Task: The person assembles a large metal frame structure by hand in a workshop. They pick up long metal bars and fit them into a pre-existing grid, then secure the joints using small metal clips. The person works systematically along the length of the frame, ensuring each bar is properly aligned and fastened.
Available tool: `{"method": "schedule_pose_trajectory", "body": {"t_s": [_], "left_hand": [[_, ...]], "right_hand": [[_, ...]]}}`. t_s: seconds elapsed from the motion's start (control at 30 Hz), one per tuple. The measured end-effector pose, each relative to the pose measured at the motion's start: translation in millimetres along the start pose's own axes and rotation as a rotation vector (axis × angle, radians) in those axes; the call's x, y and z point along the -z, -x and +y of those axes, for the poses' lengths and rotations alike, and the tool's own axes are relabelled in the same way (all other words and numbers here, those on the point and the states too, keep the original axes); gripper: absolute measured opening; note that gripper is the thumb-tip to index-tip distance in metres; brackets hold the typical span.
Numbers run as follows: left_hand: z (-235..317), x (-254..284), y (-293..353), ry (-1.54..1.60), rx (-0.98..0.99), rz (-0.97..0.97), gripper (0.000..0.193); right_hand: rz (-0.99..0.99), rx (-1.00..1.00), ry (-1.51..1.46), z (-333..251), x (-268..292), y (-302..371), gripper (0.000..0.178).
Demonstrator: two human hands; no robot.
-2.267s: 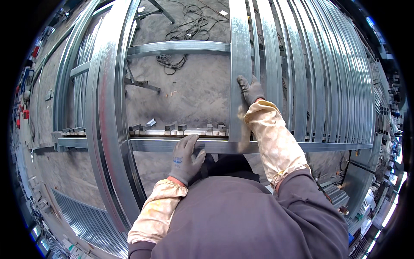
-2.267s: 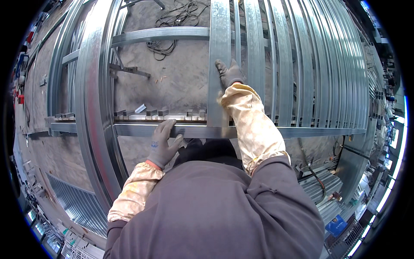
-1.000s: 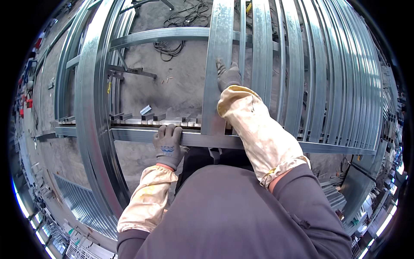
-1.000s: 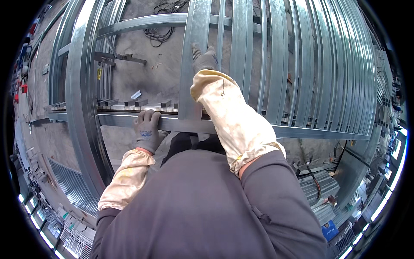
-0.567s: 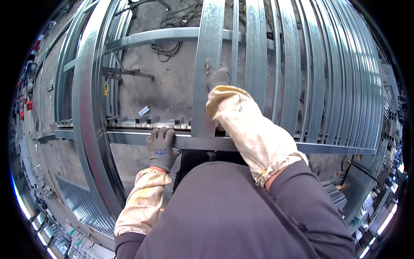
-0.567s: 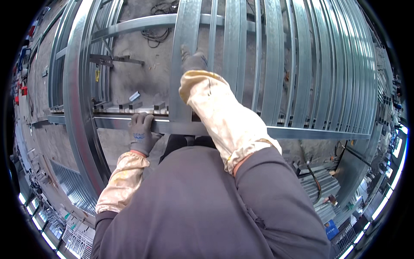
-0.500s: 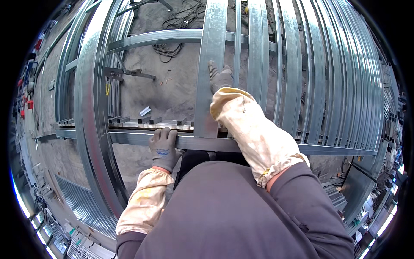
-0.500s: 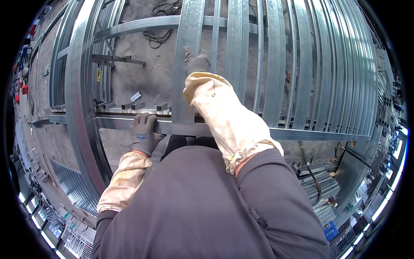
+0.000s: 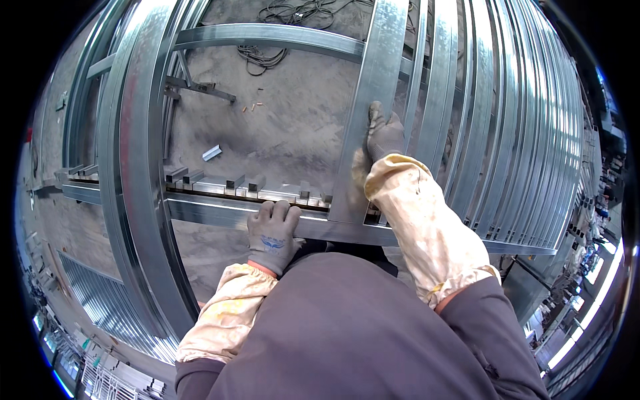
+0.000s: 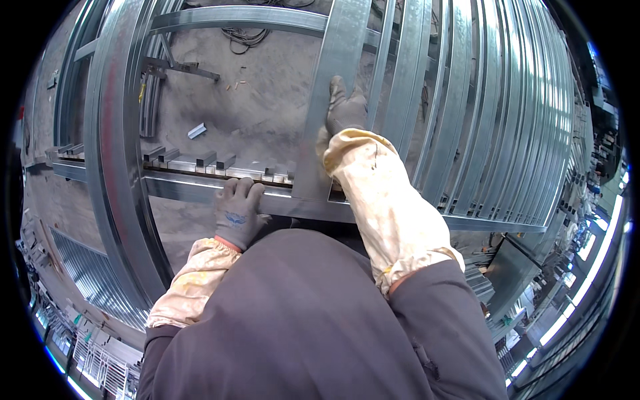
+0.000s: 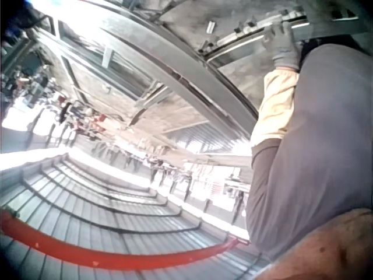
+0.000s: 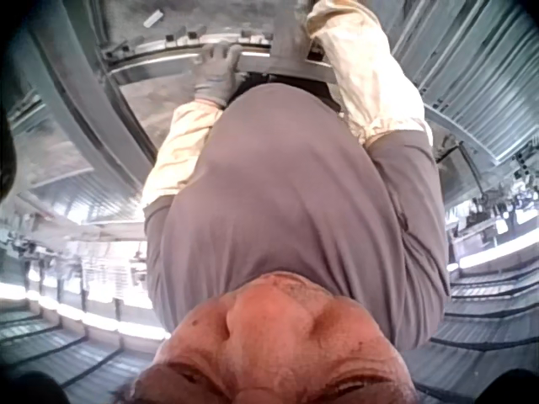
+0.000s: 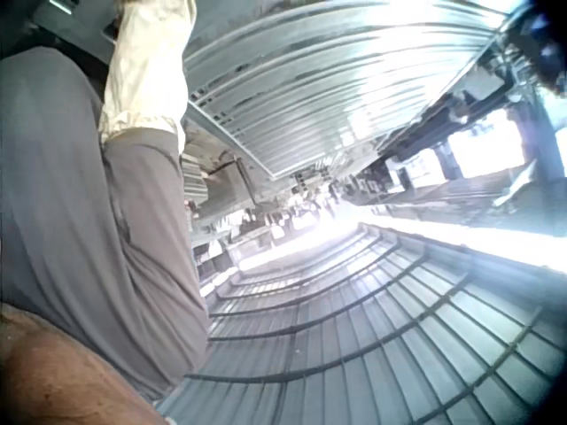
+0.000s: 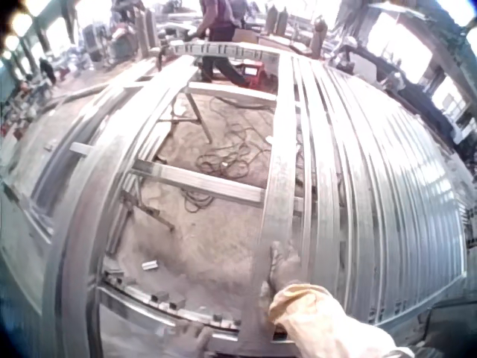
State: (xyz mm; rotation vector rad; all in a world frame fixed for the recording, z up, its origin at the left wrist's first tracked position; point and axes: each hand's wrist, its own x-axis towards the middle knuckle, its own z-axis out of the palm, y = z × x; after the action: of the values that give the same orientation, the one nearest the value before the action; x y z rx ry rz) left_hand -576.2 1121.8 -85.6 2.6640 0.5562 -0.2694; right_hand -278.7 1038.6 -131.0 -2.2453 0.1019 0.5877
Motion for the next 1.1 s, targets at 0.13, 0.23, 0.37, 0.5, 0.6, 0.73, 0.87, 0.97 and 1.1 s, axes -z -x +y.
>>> {"method": "schedule_pose_trajectory", "body": {"t_s": [0.13, 0.23, 0.37, 0.5, 0.6, 0.73, 0.87, 0.97, 1.1], "left_hand": [[-8, 1, -5, 0.05, -0.072, -0.009, 0.069], [-15, 0, -5, 0.074, -0.109, -0.017, 0.068], [-15, 15, -13, 0.142, -0.138, -0.07, 0.067], [-19, 32, -38, 0.575, -0.138, 0.111, 0.058], [-4, 39, -100, 1.107, 0.15, 0.179, 0.054], [-8, -52, -164, 0.786, -0.107, 0.57, 0.061], [71, -78, -196, 1.081, 0.094, 0.172, 0.057], [58, -50, -202, 1.258, -0.005, -0.094, 0.057], [45, -13, -205, 1.366, 0.059, -0.399, 0.055]], "right_hand": [[0.002, 0.019, -0.076, 17, 1, -16, 0.063], [0.025, 0.072, -0.165, 28, -3, -20, 0.059], [0.074, 0.11, -0.162, 13, 1, -10, 0.055], [-0.015, 0.134, -0.335, 56, -5, -43, 0.053], [-0.051, 0.101, -0.359, 50, 2, -38, 0.052], [-0.082, 0.056, -0.254, 18, -3, -14, 0.053], [0.002, 0.018, -0.082, 36, 3, -23, 0.065], [-0.082, -0.03, -0.042, 36, 5, -24, 0.074], [-0.278, -0.079, -0.094, 10, 27, -23, 0.075]]}}
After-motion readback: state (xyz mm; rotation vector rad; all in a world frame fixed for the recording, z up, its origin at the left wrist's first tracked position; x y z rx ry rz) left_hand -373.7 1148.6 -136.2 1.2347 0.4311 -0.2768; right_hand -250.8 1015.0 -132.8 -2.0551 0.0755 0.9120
